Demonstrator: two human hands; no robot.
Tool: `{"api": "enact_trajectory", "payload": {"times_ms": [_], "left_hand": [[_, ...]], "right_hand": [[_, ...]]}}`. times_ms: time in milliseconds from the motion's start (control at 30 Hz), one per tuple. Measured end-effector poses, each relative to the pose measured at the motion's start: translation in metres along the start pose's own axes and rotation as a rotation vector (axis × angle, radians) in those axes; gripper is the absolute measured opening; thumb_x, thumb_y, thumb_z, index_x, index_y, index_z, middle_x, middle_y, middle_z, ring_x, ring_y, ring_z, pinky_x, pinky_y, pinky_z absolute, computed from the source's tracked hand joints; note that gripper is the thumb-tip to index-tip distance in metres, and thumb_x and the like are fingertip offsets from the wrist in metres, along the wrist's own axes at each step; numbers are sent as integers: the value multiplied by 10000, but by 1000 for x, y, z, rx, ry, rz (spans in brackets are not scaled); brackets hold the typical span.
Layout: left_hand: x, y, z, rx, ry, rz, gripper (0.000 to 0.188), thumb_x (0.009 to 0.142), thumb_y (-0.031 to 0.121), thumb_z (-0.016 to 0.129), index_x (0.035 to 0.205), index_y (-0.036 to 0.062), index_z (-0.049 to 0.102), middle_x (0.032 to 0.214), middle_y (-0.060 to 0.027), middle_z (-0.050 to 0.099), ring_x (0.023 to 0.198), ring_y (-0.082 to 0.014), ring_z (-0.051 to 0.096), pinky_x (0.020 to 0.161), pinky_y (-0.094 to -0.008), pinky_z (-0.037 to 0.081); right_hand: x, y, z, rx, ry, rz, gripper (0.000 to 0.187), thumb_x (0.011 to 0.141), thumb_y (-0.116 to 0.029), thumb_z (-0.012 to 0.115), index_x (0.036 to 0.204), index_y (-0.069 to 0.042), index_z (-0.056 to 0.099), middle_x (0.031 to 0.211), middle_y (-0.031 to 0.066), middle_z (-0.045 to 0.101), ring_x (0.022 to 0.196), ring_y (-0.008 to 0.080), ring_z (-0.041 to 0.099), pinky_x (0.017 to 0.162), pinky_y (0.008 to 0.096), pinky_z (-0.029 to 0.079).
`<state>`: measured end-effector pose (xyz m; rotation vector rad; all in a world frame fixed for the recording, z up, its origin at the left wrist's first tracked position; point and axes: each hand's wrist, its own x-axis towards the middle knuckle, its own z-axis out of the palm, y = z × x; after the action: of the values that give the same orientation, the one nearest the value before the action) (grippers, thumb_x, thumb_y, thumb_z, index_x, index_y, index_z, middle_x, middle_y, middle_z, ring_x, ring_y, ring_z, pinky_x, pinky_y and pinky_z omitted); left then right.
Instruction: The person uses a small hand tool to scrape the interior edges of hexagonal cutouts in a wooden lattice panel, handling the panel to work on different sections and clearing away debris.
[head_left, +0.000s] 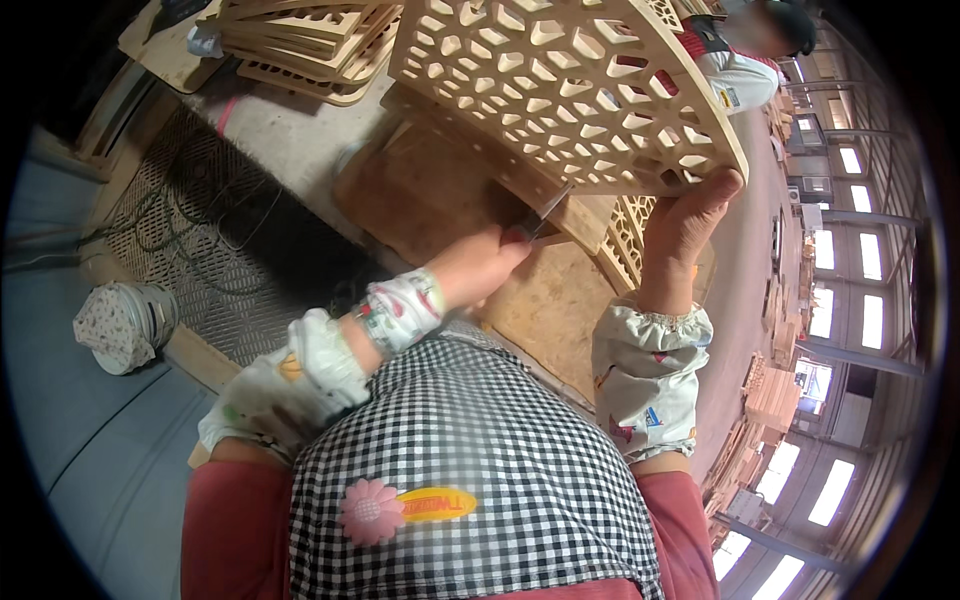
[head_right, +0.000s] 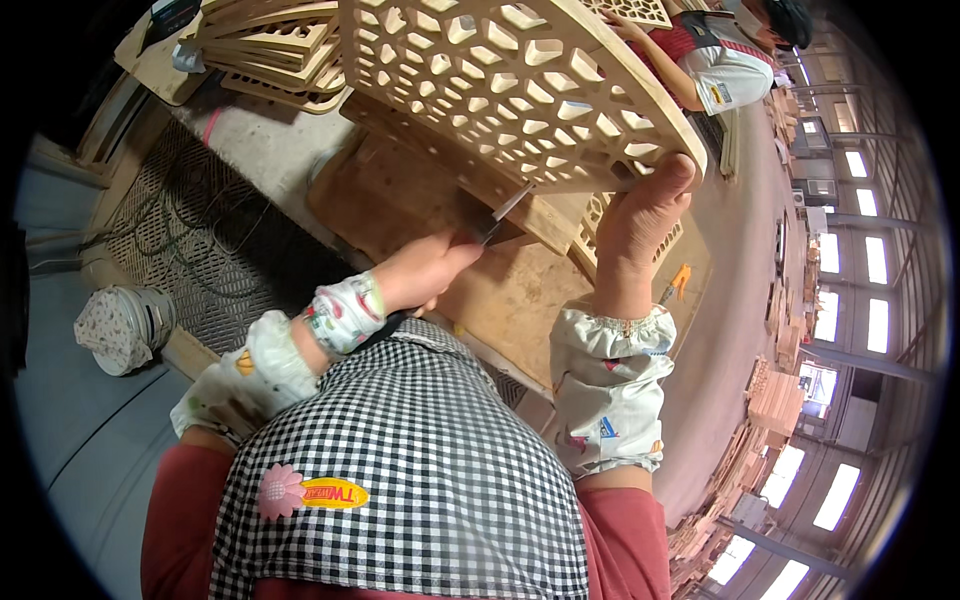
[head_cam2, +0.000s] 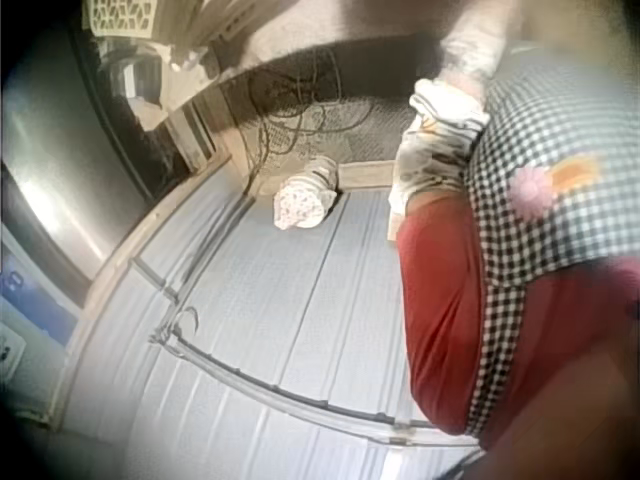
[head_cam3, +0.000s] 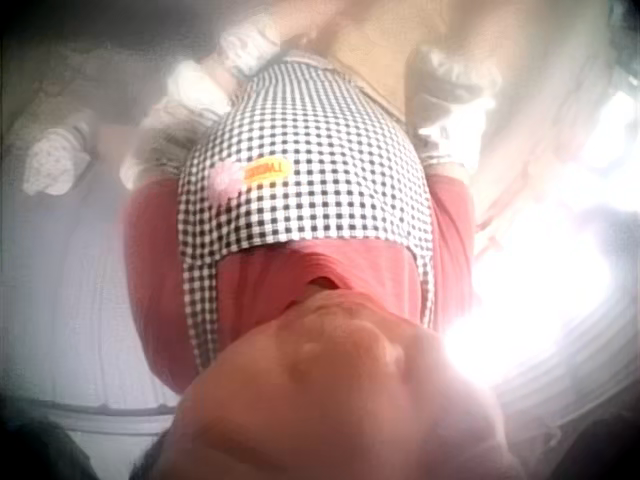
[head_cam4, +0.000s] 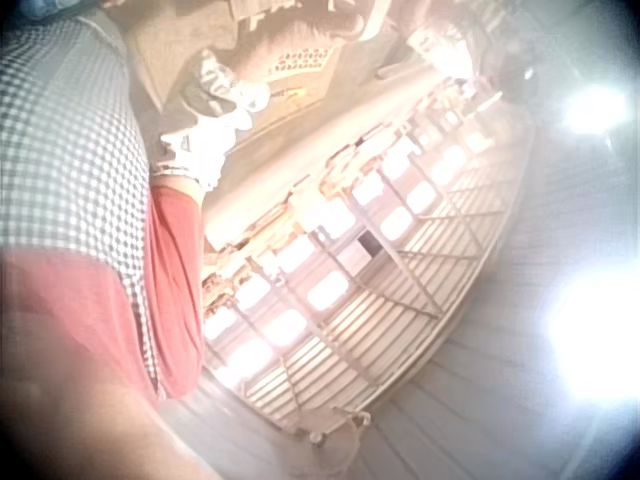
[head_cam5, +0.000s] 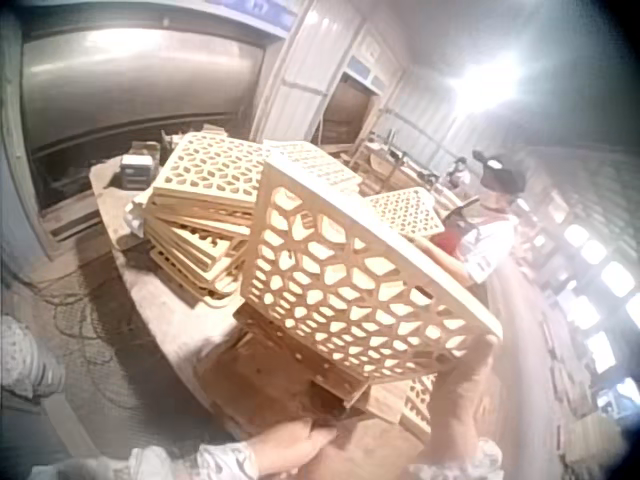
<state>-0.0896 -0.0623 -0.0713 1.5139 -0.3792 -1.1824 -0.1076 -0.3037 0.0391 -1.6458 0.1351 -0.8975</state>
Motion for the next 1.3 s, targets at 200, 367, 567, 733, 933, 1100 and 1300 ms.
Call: {"api": "enact_trajectory", "payload": {"times_ms": [200,367,567,733,933,1100,1300], "left_hand": [[-53,15,-7,-54,-58,12,410,1094,421,534,1112,12,536,691,-33,567,454,-115,531,404,-282,433],[-39,29,-2,-164,-73,59,423,1095,426,538,1096,3,548,701,-26,562,466,-102,539,406,-272,439],[-7,21,27,231,267,414,431,1073,385,554,1234,-14,583,851,-193,690,737,-331,749,613,-455,595],[-5,56,28,480,279,268,419,1057,396,540,1225,14,584,1009,-302,737,933,-497,720,847,-590,570],[-47,33,0,549,203,202,414,1057,412,574,1163,13,535,889,-270,739,847,-500,711,761,-562,557],[-87,24,-14,286,155,326,332,1058,328,637,1117,18,533,852,-226,721,787,-433,716,669,-474,533],[-97,62,-23,86,145,357,339,1073,327,615,1087,-2,530,867,-231,720,819,-433,723,704,-465,547]], "right_hand": [[-5,12,-10,-27,25,-53,895,929,-771,647,1446,-44,569,1355,83,642,1197,217,656,989,408,579],[-8,14,-10,-79,33,-104,839,951,-745,647,1411,-46,584,1314,61,643,1151,181,654,914,359,580],[-11,10,-7,-88,37,-72,853,949,-741,652,1426,-39,562,1328,66,646,1163,191,663,949,373,590],[-9,3,15,80,39,-45,812,928,-704,726,1317,-5,587,1202,48,664,1143,156,623,1027,344,489],[-4,1,8,45,39,-32,728,998,-658,663,1307,-1,602,1188,55,675,1103,152,638,995,342,511],[-5,4,-1,-167,-10,-9,856,995,-759,540,1424,-19,522,1297,87,628,1165,195,667,953,386,614],[-16,9,-8,-340,11,-44,868,1017,-772,486,1412,0,536,1293,110,643,1107,212,689,929,412,613]]}}
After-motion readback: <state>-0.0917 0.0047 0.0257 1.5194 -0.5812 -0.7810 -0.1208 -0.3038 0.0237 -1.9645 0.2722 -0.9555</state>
